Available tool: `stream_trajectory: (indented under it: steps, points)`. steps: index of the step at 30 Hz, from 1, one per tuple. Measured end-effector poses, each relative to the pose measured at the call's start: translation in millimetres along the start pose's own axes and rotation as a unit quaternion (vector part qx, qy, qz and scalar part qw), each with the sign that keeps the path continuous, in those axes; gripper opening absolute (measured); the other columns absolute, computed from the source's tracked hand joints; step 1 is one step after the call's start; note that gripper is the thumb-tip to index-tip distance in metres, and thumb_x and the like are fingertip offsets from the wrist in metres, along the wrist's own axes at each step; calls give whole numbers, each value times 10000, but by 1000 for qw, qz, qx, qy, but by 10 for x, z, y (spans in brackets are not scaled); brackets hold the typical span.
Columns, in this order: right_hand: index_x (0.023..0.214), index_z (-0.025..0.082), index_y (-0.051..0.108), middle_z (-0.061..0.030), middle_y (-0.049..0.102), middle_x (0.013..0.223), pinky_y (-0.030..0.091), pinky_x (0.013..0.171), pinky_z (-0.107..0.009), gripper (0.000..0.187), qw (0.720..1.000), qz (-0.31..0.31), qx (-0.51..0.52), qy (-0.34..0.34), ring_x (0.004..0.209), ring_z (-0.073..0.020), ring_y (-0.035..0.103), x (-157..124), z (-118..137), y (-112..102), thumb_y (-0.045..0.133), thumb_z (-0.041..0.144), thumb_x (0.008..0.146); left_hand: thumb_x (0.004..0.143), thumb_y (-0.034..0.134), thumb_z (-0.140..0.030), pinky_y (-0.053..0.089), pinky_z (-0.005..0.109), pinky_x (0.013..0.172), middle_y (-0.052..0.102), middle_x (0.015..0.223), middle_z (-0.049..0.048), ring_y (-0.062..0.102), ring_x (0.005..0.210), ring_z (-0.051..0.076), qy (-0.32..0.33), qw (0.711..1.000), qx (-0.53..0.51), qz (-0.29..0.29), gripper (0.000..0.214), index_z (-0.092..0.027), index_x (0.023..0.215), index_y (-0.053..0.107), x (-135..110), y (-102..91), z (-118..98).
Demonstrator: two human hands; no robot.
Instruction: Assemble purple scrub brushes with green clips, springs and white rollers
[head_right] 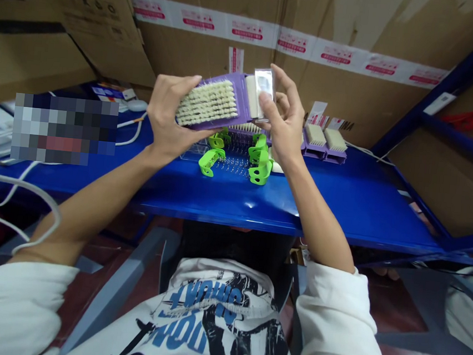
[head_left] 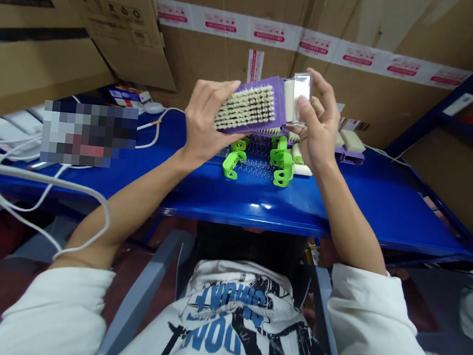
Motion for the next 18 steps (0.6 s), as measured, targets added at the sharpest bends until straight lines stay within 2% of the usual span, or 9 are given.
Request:
stream_trajectory:
  steps: [3, 7, 13, 18]
  points:
    - [1822, 405, 513, -165, 844, 1425, 799, 909, -501, 751, 1000, 1, -6, 7, 1183, -335, 885, -6, 41, 32, 521, 818, 1195, 995, 766, -1020, 536, 730, 1347, 751, 1588, 163, 659, 1524, 447, 11, 1000, 15, -6, 1006, -322, 1699, 599, 7, -27, -37]
    - [1839, 430, 468, -158, 833, 1485, 790, 951, -512, 795, 999, 29, -19, -19, 1231, -320, 875, -32, 78, 75, 395, 889, 1194, 993, 713, -1062, 543, 708, 1315, 771, 1568, 165, 701, 1457, 449, 42, 999, 8, -6, 1028, -309, 1687, 619, 27, -31, -82]
    - [1871, 422, 401, -141, 822, 1509, 771, 1010, -517, 781, 999, 29, -31, -27, 1219, -305, 865, -62, 131, 59, 445, 842, 1214, 994, 714, -1063, 484, 713, 1355, 761, 1551, 176, 693, 1480, 470, 19, 999, -28, 19, 1014, -273, 1629, 675, 54, -28, -127]
    - [1910, 416, 360, -143, 781, 1575, 753, 1052, -532, 865, 995, 36, -68, -58, 1270, -324, 848, -95, 207, 98, 498, 878, 1192, 992, 759, -1032, 484, 721, 1359, 768, 1546, 167, 698, 1478, 476, 16, 999, -25, 16, 1005, -290, 1665, 672, 42, -19, -59]
Point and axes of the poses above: each hand's wrist, its own x-axis towards the middle knuckle, its own y-axis out of the palm, z = x × y, the point moved 7 cm from there along x, towards the middle knuckle
